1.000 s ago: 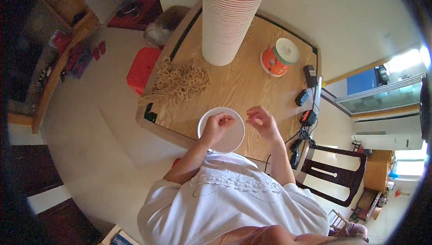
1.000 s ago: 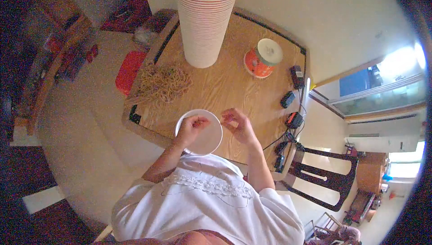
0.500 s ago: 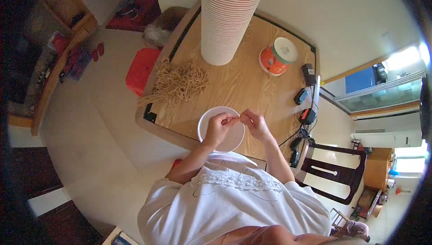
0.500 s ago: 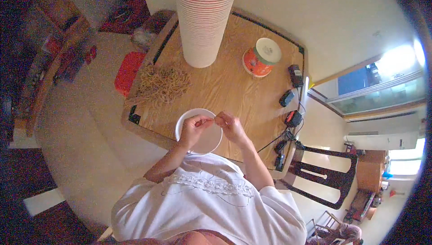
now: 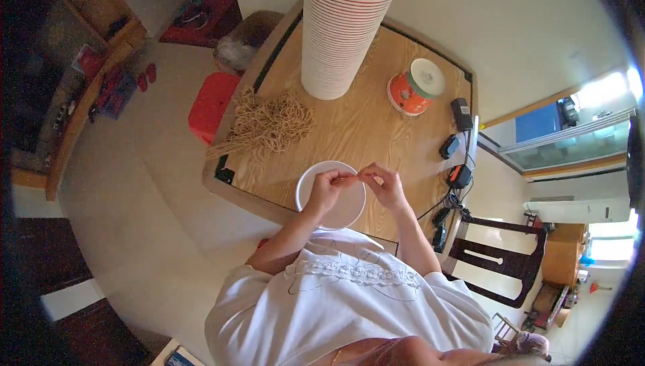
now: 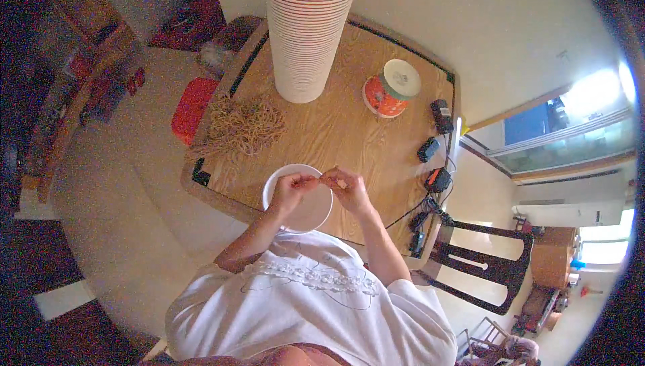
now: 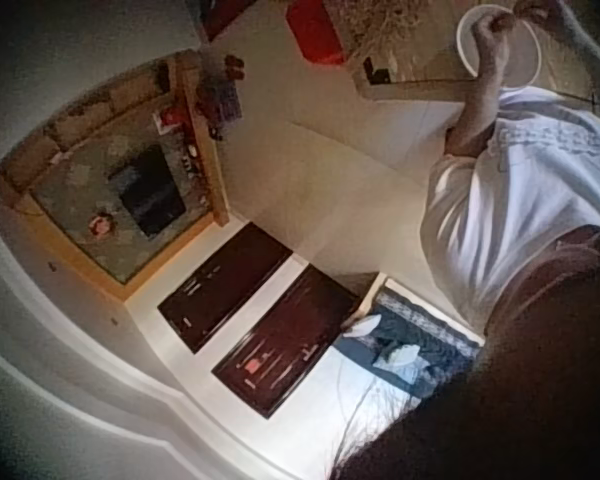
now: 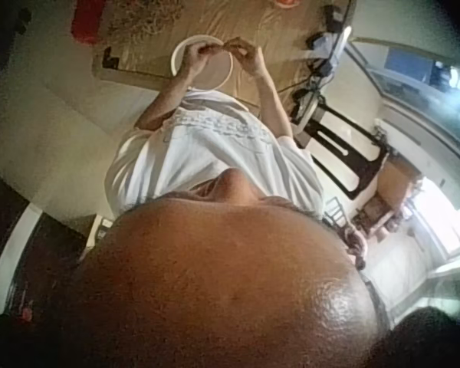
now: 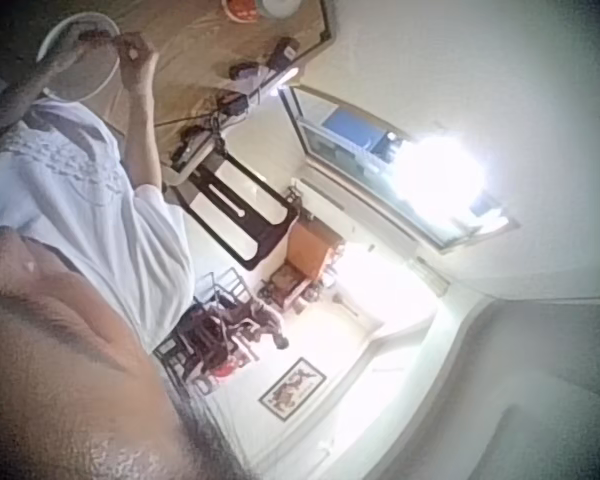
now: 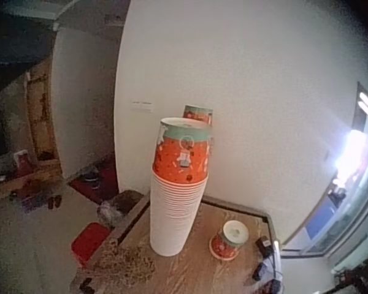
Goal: Placing rubber bands around the rims of paper cups and stacking them.
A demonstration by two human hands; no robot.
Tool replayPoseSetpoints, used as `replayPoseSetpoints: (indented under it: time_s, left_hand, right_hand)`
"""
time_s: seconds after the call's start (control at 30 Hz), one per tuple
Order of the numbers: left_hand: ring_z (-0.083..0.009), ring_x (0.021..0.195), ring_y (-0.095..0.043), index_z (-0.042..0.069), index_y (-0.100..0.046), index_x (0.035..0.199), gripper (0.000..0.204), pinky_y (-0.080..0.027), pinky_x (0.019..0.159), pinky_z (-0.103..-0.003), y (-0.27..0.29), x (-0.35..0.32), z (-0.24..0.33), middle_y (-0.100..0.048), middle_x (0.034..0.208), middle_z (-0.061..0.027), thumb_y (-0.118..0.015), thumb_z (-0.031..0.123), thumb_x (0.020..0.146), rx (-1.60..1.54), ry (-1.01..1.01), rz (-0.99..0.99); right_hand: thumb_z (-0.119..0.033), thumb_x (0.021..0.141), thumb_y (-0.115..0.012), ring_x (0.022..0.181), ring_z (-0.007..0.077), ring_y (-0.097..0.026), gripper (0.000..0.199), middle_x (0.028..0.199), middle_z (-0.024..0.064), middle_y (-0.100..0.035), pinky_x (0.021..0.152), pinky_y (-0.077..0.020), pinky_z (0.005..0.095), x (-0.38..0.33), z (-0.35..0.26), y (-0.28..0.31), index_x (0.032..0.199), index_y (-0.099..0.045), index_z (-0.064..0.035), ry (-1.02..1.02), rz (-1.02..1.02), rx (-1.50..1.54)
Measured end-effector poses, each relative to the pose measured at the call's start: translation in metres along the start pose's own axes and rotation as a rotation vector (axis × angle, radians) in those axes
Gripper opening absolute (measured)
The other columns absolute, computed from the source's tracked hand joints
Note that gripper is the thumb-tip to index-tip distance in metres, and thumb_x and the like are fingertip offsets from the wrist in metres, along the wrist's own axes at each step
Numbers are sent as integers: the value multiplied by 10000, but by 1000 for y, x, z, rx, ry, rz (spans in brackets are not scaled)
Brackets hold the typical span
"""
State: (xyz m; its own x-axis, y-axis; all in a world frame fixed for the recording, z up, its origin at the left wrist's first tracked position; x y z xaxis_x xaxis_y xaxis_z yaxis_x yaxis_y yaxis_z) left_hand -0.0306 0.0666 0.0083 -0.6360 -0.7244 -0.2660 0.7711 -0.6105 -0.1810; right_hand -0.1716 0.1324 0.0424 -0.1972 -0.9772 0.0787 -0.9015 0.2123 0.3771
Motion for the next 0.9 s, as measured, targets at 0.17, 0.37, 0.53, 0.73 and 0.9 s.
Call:
replayPoseSetpoints:
  time_s: [0.17, 0.37, 0.53, 0.73, 0.9]
  left_hand:
    - [-74, 693, -555, 22, -635, 835, 126, -439, 632, -211, -2, 0, 1, -625, 760, -19, -647, 117, 754, -2, -92, 69]
    - [-74, 624, -555, 18, -636, 824, 93, -437, 563, -223, -4, -3, 5, -630, 726, -37, -640, 52, 737, 124, -245, 141]
    - [-91, 586, -553, 20, -631, 811, 95, -428, 533, -227, -7, -6, 15, -623, 719, -66, -645, 38, 719, 346, -372, 183]
    - [-205, 648, -604, 4, -619, 792, 112, -458, 578, -298, 1, 9, -23, -627, 742, -109, -646, 26, 685, 470, -327, 241]
    - [-155, 626, -609, 4, -613, 779, 96, -457, 553, -269, 5, 18, -39, -635, 702, -99, -642, 79, 726, 628, -390, 284]
  right_hand:
    - [-41, 788, -558, 763, 216, -578, 62, 801, 105, -590, 681, -455, 297, 2, -4, -2, 816, -580, 9, 45, 18, -114]
    - [-64, 815, -510, 717, 238, -556, 70, 743, 102, -547, 647, -447, 312, 1, -4, -6, 820, -529, 3, -14, 0, -129]
    - [-157, 858, -473, 665, 258, -549, 167, 703, 143, -539, 598, -437, 336, 3, 9, -12, 812, -514, -3, -142, -17, -251]
    - [-202, 875, -466, 643, 215, -536, 210, 731, 128, -561, 591, -435, 324, 5, 48, -13, 827, -524, -6, -333, 84, -162]
    - [-183, 881, -455, 666, 163, -527, 200, 747, 75, -559, 619, -437, 284, 9, 74, -16, 849, -544, -7, -239, 107, 44]
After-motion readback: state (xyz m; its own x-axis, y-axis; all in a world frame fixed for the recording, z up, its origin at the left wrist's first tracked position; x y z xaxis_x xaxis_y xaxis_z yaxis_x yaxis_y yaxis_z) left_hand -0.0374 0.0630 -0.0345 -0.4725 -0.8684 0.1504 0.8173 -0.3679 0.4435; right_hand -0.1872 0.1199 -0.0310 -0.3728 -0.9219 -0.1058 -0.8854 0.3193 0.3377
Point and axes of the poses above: each hand's wrist, its own x-axis towards the middle knuckle, its own y-axis out of the back of the hand, z = x × y, the point moved 3 cm from there along x, towards the middle knuckle
